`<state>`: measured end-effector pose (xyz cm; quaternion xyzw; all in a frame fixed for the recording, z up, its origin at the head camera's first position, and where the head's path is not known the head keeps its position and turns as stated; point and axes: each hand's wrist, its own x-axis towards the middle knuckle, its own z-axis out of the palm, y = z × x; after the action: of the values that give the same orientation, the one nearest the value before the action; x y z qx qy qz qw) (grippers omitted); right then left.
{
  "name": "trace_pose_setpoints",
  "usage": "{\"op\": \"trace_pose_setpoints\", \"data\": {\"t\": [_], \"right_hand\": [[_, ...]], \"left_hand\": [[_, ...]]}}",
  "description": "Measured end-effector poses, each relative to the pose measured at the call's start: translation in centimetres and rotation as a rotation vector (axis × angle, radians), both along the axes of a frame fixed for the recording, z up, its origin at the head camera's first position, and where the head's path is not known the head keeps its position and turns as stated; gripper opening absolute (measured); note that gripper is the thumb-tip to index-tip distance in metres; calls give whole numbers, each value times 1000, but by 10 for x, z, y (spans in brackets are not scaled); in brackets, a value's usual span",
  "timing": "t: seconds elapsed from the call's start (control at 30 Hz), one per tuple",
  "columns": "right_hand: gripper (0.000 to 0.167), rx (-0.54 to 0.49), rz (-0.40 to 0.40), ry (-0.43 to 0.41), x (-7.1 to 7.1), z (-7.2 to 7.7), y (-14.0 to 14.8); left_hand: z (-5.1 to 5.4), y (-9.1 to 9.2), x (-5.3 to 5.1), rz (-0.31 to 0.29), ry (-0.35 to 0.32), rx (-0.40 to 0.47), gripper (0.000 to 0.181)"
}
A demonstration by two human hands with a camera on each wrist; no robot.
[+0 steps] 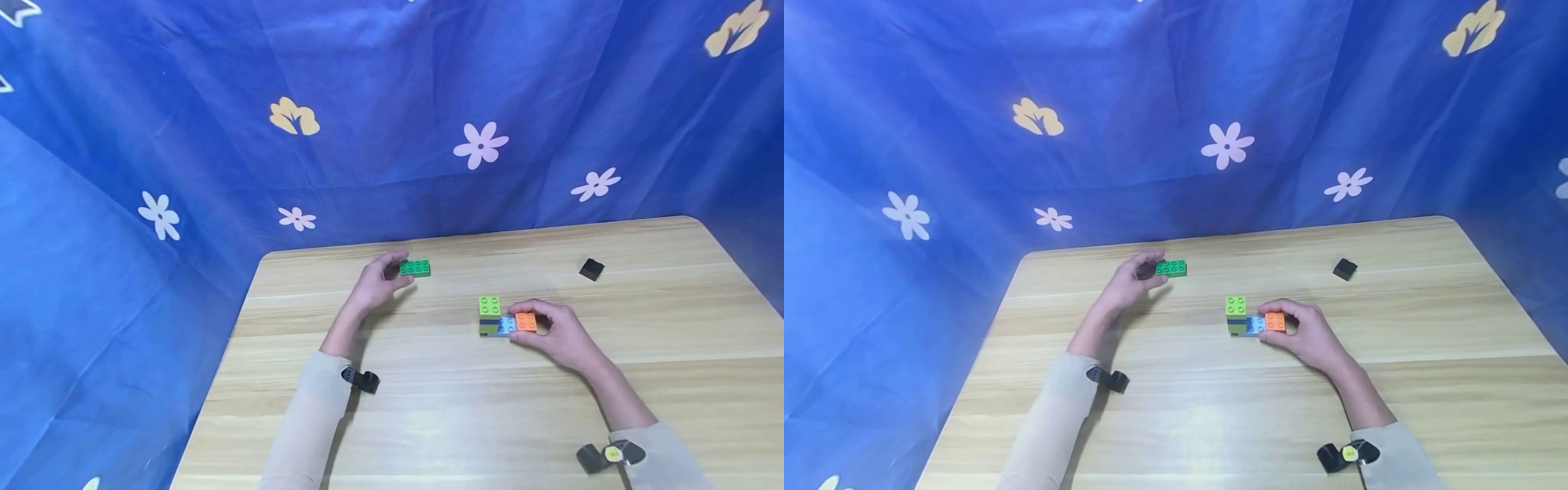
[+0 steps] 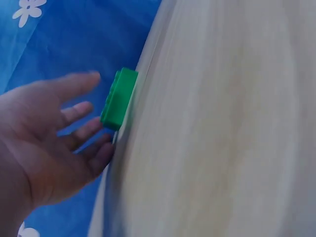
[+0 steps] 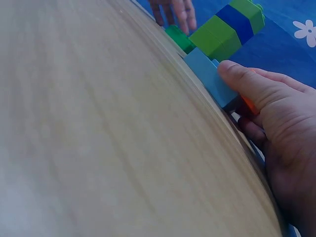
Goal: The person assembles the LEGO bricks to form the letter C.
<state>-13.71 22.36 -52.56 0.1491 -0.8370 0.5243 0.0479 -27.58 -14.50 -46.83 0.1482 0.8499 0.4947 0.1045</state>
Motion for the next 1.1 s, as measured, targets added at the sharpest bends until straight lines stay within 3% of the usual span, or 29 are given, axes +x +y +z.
{"op": "trace_pose_setpoints", "data": {"t": [0.2, 0.37, 0.5, 0.63, 0.73, 0.87, 0.97, 1.1], "right_hand": [[41, 5, -9, 7, 0, 2, -2], [43, 24, -19, 9, 2, 2, -4], [44, 27, -23, 12, 4, 1, -3], [44, 19, -10, 11, 2, 1, -2], [44, 9, -4, 7, 2, 1, -2], [44, 21, -3, 6, 1, 2, -2], [44, 54, -11, 4, 2, 3, -2], [44, 81, -18, -5, 2, 4, -2]], "left_hand": [[-11, 7, -2, 62, 73, -48, 48], [-13, 10, -1, 93, 104, -92, 40], [-9, 14, 3, 79, 123, -62, 38], [9, 29, 15, 13, 139, 27, 39], [28, 51, 33, -63, 153, 118, 40], [47, 80, 60, -205, 248, 178, 38], [51, 95, 75, -289, 315, 151, 38], [47, 106, 85, -342, 327, 108, 39]]}}
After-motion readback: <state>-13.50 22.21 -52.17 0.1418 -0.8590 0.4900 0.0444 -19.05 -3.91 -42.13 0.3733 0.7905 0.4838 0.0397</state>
